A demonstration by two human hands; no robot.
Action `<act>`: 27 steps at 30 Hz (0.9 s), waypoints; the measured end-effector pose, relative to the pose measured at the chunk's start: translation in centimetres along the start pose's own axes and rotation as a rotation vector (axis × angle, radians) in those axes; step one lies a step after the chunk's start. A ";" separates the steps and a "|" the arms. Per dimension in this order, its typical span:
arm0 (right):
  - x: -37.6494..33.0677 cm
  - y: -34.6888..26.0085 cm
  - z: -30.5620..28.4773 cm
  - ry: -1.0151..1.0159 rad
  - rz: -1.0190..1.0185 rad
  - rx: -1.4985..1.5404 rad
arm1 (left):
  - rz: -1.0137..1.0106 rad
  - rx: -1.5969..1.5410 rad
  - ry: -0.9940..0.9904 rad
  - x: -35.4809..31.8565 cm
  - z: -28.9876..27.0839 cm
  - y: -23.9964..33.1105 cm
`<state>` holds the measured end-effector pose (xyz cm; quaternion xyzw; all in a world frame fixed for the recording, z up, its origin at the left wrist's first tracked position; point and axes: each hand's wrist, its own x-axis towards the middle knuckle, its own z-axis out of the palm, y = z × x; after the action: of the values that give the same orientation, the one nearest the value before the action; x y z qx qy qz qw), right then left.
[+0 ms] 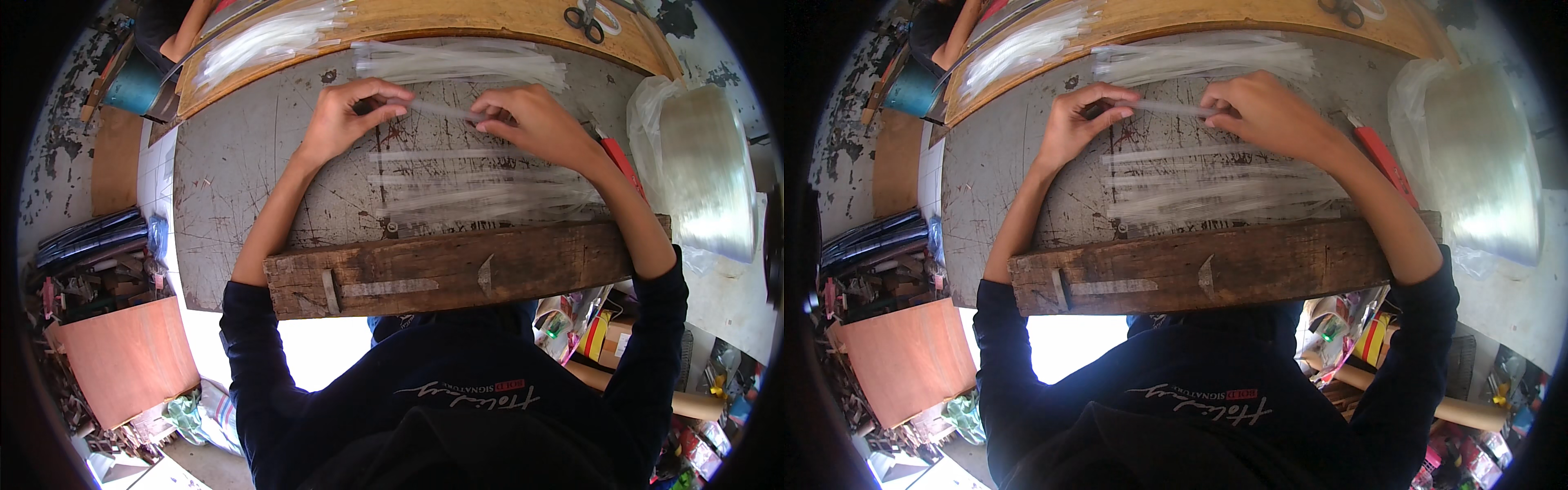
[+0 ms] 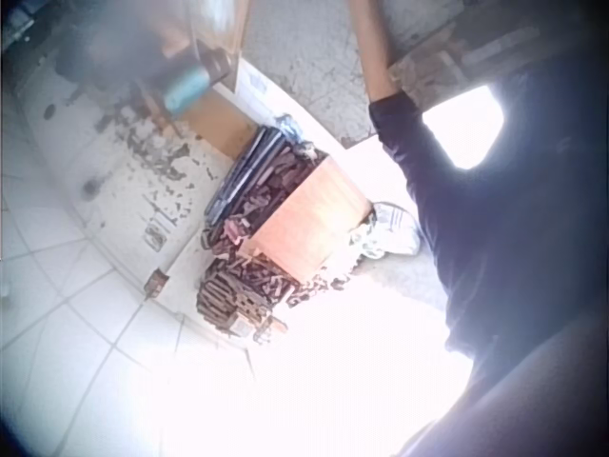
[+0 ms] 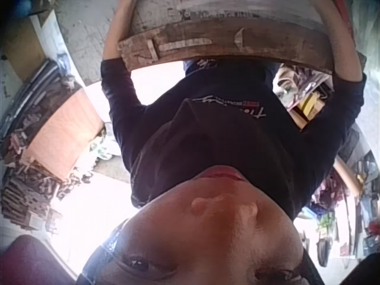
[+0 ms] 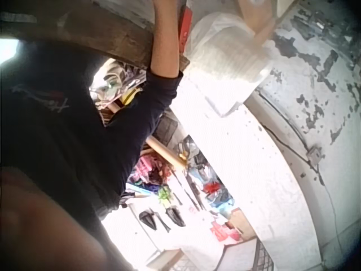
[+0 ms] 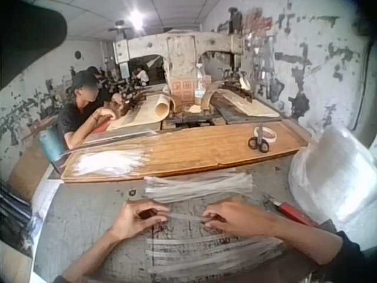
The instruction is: The person peels away layers of thin plastic tubing by hand and using a utility knife on a workbench.
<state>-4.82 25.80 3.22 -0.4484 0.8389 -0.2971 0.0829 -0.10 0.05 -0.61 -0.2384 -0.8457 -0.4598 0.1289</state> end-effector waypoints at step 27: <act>-0.5 -0.6 -0.8 -0.259 -0.035 0.012 | 0.089 0.194 -0.209 0.0 -0.6 1.0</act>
<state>-4.41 26.22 4.14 -0.4971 0.8114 -0.2432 0.1882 0.43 0.04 0.44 -0.3089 -0.8835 -0.3423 0.0828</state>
